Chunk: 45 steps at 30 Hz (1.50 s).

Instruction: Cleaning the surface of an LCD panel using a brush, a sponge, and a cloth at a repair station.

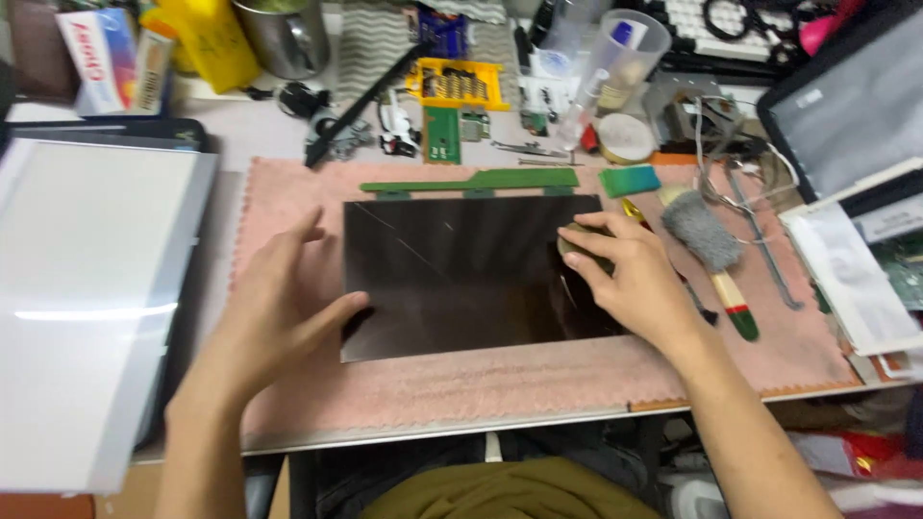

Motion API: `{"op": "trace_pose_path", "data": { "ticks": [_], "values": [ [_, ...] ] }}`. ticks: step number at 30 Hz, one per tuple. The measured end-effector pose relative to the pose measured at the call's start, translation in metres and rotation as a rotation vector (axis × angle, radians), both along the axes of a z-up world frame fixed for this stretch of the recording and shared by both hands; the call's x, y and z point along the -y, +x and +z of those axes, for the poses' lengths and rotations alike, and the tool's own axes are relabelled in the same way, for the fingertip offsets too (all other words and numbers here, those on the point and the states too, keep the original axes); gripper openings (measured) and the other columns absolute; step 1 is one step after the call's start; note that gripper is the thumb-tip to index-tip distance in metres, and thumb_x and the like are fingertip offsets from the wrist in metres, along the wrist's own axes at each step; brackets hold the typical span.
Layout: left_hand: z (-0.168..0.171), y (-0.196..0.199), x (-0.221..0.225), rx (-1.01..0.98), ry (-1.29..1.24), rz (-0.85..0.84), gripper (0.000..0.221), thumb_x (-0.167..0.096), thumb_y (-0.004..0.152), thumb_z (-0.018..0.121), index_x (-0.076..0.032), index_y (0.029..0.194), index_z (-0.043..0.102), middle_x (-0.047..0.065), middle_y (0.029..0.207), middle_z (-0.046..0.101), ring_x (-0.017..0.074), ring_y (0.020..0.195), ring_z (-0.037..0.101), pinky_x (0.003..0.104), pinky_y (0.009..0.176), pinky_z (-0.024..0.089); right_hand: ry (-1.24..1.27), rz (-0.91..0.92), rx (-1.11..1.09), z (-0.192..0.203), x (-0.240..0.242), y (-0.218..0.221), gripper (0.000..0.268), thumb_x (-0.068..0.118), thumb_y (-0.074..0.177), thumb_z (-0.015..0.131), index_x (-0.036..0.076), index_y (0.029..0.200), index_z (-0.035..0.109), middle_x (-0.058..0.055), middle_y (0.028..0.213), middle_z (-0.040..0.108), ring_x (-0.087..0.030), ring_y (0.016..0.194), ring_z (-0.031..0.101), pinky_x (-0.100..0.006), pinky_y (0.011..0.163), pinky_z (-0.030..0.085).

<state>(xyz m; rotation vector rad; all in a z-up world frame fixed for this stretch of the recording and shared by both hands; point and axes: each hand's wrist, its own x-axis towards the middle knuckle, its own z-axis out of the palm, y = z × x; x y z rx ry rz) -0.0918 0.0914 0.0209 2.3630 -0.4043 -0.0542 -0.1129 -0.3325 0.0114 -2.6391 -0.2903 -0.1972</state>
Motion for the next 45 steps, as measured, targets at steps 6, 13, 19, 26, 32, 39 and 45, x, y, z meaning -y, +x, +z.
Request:
{"op": "trace_pose_path", "data": {
  "ticks": [6, 13, 19, 26, 32, 39, 45],
  "values": [
    [-0.029, 0.015, -0.002, 0.105, -0.099, 0.018, 0.105, -0.038, 0.086, 0.099, 0.002, 0.169, 0.048, 0.022, 0.168, 0.063, 0.0369, 0.153, 0.06, 0.049, 0.125, 0.043, 0.297, 0.406, 0.192, -0.017, -0.135, 0.044, 0.026, 0.014, 0.109, 0.078, 0.007, 0.134, 0.085, -0.02, 0.149, 0.074, -0.035, 0.14, 0.071, -0.045, 0.124, 0.052],
    [-0.023, 0.024, -0.005, 0.052, -0.108, -0.014, 0.111, -0.042, 0.089, 0.095, -0.003, 0.176, 0.039, 0.021, 0.173, 0.057, 0.0347, 0.159, 0.053, 0.049, 0.13, 0.039, 0.357, 0.476, 0.149, -0.05, -0.216, 0.093, 0.024, 0.008, 0.11, 0.073, 0.002, 0.131, 0.083, -0.023, 0.15, 0.069, -0.042, 0.141, 0.067, -0.052, 0.123, 0.051],
    [-0.016, 0.023, 0.0, 0.036, -0.064, 0.033, 0.114, -0.043, 0.082, 0.098, -0.004, 0.174, 0.045, 0.02, 0.17, 0.06, 0.0335, 0.155, 0.058, 0.05, 0.127, 0.041, 0.319, 0.464, 0.222, -0.062, -0.152, 0.082, 0.028, 0.007, 0.108, 0.08, 0.004, 0.135, 0.085, -0.021, 0.146, 0.075, -0.041, 0.142, 0.069, -0.049, 0.126, 0.054],
    [-0.008, 0.018, 0.003, 0.032, -0.019, 0.049, 0.106, -0.043, 0.081, 0.095, -0.003, 0.169, 0.051, 0.023, 0.168, 0.062, 0.0386, 0.156, 0.055, 0.051, 0.125, 0.039, 0.103, 0.096, 0.147, -0.034, 0.012, 0.039, 0.03, 0.015, 0.11, 0.076, 0.012, 0.138, 0.084, -0.014, 0.152, 0.077, -0.033, 0.142, 0.071, -0.05, 0.127, 0.054],
    [0.003, 0.004, 0.019, 0.193, 0.011, -0.057, 0.091, -0.041, 0.089, 0.09, -0.004, 0.165, 0.058, 0.023, 0.164, 0.063, 0.0398, 0.153, 0.057, 0.054, 0.128, 0.042, 0.063, -0.011, 0.1, -0.023, 0.035, 0.039, 0.03, 0.018, 0.111, 0.074, 0.008, 0.138, 0.085, -0.011, 0.149, 0.077, -0.034, 0.137, 0.073, -0.053, 0.121, 0.054],
    [0.0, -0.016, 0.075, 0.363, -0.129, -0.302, 0.05, -0.031, 0.099, 0.085, -0.007, 0.142, 0.079, 0.014, 0.145, 0.075, 0.0397, 0.151, 0.06, 0.056, 0.129, 0.048, 1.535, -0.428, -0.087, 0.025, 0.054, 0.013, 0.03, 0.025, 0.118, 0.058, 0.007, 0.14, 0.067, -0.019, 0.149, 0.073, -0.029, 0.147, 0.067, -0.045, 0.125, 0.059],
    [0.0, -0.035, 0.127, 0.389, -0.166, -0.471, 0.032, -0.028, 0.105, 0.082, -0.01, 0.132, 0.082, 0.008, 0.139, 0.078, 0.0341, 0.138, 0.067, 0.051, 0.115, 0.054, 1.32, -0.436, -0.193, 0.033, 0.045, -0.003, 0.062, 0.017, 0.101, 0.069, -0.009, 0.156, 0.059, -0.029, 0.153, 0.072, -0.04, 0.138, 0.074, -0.051, 0.122, 0.064]
  ]
}}
